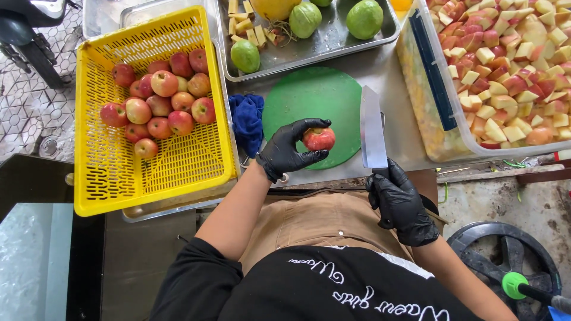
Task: The person is cutting red apples into slices and then into smaller chunks on a green cutting board.
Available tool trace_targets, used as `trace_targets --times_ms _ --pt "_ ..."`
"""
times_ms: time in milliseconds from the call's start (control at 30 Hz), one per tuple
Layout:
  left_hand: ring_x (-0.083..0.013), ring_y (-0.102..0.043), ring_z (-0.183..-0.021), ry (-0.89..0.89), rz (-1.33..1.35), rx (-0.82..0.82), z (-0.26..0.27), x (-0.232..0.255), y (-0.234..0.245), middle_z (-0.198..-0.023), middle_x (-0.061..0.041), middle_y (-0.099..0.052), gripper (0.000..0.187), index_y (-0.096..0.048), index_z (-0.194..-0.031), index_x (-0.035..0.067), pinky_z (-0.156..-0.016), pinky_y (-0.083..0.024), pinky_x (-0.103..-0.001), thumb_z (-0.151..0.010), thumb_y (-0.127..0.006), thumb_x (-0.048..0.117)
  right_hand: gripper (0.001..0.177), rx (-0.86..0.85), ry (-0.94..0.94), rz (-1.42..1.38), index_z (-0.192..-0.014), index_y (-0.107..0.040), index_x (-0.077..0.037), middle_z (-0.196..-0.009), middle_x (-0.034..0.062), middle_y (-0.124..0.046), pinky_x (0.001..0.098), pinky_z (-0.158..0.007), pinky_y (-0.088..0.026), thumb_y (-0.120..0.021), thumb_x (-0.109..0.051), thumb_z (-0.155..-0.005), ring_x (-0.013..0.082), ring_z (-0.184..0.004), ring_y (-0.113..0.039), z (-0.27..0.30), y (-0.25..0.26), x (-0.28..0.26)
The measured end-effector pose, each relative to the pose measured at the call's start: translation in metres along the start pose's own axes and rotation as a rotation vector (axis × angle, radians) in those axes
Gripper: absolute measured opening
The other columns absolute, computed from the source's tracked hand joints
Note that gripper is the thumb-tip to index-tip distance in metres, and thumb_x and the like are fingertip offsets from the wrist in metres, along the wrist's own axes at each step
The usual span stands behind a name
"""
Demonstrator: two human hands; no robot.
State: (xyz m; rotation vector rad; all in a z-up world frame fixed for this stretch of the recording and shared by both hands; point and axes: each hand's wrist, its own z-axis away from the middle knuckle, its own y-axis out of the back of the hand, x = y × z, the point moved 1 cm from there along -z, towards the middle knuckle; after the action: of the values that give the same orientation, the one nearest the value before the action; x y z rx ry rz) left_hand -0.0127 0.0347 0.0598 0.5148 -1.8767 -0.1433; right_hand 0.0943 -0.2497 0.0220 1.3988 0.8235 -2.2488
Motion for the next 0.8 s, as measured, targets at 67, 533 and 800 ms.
trace_targets --times_ms 67,533,800 --pt "-0.0258 -0.071 -0.121 0.03 -0.093 -0.01 -0.001 -0.003 0.003 -0.131 -0.012 -0.071 0.059 -0.062 -0.136 0.01 -0.107 -0.055 -0.036 -0.084 -0.089 0.021 0.053 -0.002 -0.018 -0.022 -0.152 -0.047 -0.01 -0.086 0.0047 -0.063 0.0272 -0.051 -0.047 -0.053 -0.006 -0.1 0.0127 -0.06 -0.056 0.0 0.0 0.004" --pt "-0.036 -0.065 -0.111 0.317 -0.681 0.088 -0.018 -0.104 -0.03 -0.12 -0.017 -0.071 0.082 -0.058 -0.135 0.013 -0.101 -0.051 -0.045 -0.067 -0.091 0.045 0.061 -0.075 0.076 0.271 -0.16 -0.034 -0.019 -0.083 0.006 -0.063 0.0297 -0.051 -0.045 -0.054 -0.011 -0.102 0.0133 -0.059 -0.051 -0.022 -0.016 -0.004" --pt "-0.0204 -0.063 -0.121 0.274 0.08 0.485 0.017 -0.144 -0.044 -0.131 -0.01 -0.065 0.083 -0.053 -0.142 0.006 -0.107 -0.051 -0.035 -0.073 -0.096 0.022 0.07 -0.204 0.269 1.493 -0.16 -0.025 -0.036 -0.087 0.0218 -0.069 0.0541 -0.069 -0.053 -0.054 -0.022 -0.098 0.0411 -0.074 -0.068 -0.035 -0.041 -0.036"
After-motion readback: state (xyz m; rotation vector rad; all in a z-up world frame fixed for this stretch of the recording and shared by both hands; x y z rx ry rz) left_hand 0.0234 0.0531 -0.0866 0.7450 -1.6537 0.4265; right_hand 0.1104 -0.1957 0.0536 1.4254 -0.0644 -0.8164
